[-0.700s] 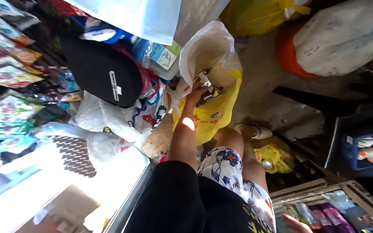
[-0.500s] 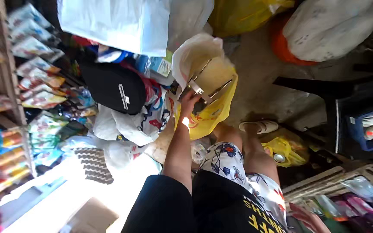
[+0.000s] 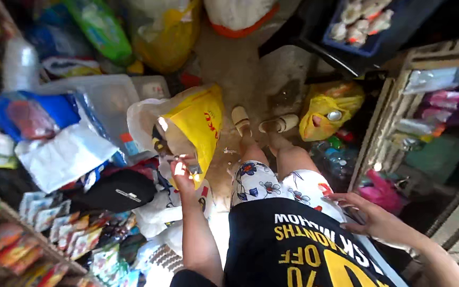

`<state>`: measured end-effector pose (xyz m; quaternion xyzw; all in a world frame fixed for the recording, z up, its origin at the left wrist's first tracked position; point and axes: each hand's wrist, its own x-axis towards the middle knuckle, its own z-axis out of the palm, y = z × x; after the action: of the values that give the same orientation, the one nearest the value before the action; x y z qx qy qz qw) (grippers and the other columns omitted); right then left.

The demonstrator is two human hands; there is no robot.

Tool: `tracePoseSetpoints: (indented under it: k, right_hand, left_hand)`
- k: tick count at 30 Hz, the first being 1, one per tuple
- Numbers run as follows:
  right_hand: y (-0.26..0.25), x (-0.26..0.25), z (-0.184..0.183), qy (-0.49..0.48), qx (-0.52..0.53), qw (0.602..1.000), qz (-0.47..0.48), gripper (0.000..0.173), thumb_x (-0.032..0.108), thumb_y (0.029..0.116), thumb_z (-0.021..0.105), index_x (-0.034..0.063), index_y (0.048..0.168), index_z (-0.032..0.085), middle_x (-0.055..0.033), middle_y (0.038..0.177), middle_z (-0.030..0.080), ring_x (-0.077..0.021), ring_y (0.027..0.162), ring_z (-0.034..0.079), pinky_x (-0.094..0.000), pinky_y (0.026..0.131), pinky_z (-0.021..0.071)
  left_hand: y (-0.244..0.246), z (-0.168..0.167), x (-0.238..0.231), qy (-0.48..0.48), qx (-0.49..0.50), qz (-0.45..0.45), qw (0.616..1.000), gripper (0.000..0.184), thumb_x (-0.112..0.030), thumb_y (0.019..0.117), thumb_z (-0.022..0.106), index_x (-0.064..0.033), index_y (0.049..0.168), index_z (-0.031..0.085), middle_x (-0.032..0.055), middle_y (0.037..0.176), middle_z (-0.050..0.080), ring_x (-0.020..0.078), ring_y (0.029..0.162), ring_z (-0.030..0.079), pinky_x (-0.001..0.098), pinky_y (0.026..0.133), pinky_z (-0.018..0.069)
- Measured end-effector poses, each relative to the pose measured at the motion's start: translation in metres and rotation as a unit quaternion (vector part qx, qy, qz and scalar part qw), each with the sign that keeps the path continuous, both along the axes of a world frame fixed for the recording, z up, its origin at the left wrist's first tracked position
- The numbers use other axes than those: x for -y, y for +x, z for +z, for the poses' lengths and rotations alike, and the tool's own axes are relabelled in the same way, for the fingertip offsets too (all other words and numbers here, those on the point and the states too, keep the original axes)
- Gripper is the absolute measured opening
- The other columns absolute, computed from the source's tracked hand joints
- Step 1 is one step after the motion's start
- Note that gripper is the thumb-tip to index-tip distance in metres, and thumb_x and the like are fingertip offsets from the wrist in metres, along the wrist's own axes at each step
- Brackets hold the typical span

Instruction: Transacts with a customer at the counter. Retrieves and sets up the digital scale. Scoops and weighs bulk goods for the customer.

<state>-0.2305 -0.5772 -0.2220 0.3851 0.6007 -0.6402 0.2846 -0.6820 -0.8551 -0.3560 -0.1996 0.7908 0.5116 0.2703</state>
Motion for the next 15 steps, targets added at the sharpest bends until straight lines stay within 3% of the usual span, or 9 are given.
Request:
tracePoseSetpoints:
  k: [2, 5, 7, 10, 15]
  right_hand:
    - [0.018, 0.004, -0.005, 0.001, -0.007, 0.999, -0.032, 0.068, 0.030, 0.0802, 0.078, 0.0037, 0.140, 0.058, -0.0193, 0.135, 0.061, -0.0318, 0.116, 0.063, -0.0491, 0.099, 0.0528]
    - [0.037, 0.007, -0.007, -0.014, -0.003, 0.994, -0.110, 0.056, 0.035, 0.0929, 0.066, 0.0014, 0.138, 0.058, -0.0196, 0.132, 0.063, -0.0300, 0.114, 0.066, -0.0477, 0.098, 0.0544]
    - [0.047, 0.002, -0.010, -0.034, 0.005, 0.985, -0.166, 0.052, 0.035, 0.0992, 0.058, 0.0010, 0.138, 0.058, -0.0203, 0.132, 0.063, -0.0297, 0.116, 0.065, -0.0482, 0.099, 0.0534]
    - [0.064, -0.012, -0.013, -0.018, -0.015, 0.971, -0.237, 0.050, 0.039, 0.1028, 0.053, 0.0033, 0.138, 0.059, -0.0182, 0.134, 0.062, -0.0273, 0.117, 0.064, -0.0472, 0.101, 0.0521]
    - [0.091, -0.052, 0.009, 0.174, -0.096, 0.931, -0.306, 0.044, 0.035, 0.1014, 0.054, 0.0017, 0.128, 0.065, -0.0173, 0.125, 0.065, -0.0233, 0.110, 0.066, -0.0419, 0.096, 0.0547]
  left_hand:
    - [-0.002, 0.024, -0.006, 0.027, -0.044, -0.017, 0.999, 0.034, -0.011, 0.1084, 0.033, 0.0032, 0.138, 0.043, 0.0094, 0.120, 0.059, 0.0121, 0.104, 0.058, 0.0293, 0.093, 0.0501]
    - [-0.006, 0.064, -0.025, 0.013, -0.112, -0.070, 0.991, 0.019, -0.008, 0.1042, 0.042, -0.0020, 0.122, 0.047, -0.0015, 0.094, 0.060, 0.0049, 0.082, 0.060, 0.0248, 0.078, 0.0540]
    - [-0.008, 0.092, -0.053, -0.009, -0.138, -0.128, 0.982, 0.013, -0.008, 0.1024, 0.044, -0.0049, 0.113, 0.050, -0.0051, 0.090, 0.061, 0.0024, 0.078, 0.061, 0.0217, 0.077, 0.0534]
    - [0.000, 0.131, -0.113, -0.012, -0.163, -0.234, 0.958, 0.010, -0.006, 0.0998, 0.047, -0.0044, 0.106, 0.055, -0.0048, 0.089, 0.062, 0.0030, 0.080, 0.062, 0.0224, 0.079, 0.0541]
    - [0.048, 0.172, -0.257, 0.112, -0.161, -0.439, 0.877, 0.012, -0.007, 0.0981, 0.048, -0.0082, 0.102, 0.059, -0.0068, 0.092, 0.067, 0.0040, 0.087, 0.064, 0.0245, 0.082, 0.0545]
